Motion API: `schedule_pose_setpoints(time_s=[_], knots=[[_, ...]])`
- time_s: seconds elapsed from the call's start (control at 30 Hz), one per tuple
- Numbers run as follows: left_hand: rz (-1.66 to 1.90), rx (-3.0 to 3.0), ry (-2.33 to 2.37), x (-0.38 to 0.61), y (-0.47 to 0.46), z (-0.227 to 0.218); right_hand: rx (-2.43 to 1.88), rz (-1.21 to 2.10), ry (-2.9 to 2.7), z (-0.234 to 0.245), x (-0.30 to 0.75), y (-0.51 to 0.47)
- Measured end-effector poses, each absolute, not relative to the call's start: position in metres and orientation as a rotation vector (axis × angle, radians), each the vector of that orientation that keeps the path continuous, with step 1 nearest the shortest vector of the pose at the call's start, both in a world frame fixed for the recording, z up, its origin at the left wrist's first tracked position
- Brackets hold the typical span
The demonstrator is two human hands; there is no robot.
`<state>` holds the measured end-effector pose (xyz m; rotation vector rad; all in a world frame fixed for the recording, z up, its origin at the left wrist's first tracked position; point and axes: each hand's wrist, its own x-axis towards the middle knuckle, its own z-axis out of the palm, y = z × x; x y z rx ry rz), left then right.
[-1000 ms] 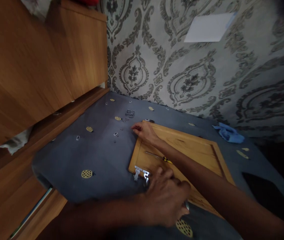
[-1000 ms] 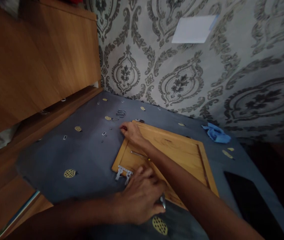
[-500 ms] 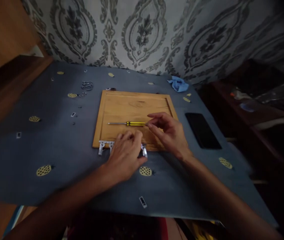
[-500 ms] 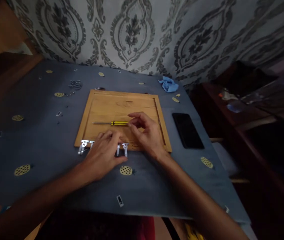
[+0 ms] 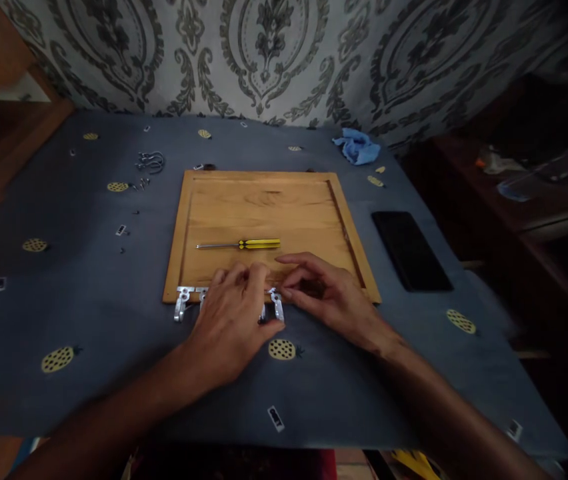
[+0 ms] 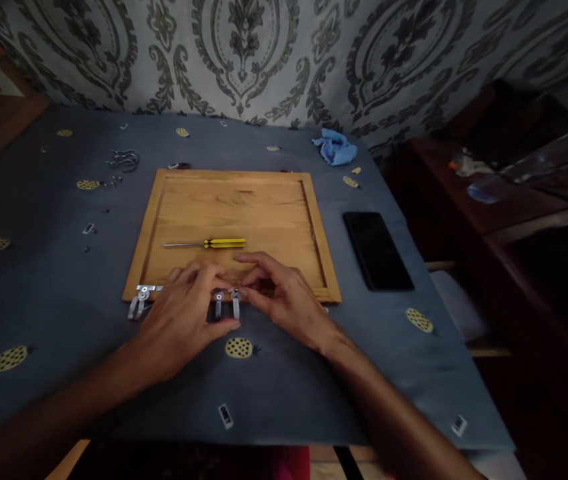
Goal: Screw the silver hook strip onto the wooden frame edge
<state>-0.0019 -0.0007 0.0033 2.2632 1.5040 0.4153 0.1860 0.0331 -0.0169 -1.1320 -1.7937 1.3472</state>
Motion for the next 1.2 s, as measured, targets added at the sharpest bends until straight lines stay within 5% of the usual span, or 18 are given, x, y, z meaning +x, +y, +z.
schedule_pose_setpoints(time_s=[1.2], knots=[[0.451, 2.217, 1.478, -0.001, 0.000, 0.006, -1.146, 1.476, -2.148, -0.007, 0.177, 0.068]])
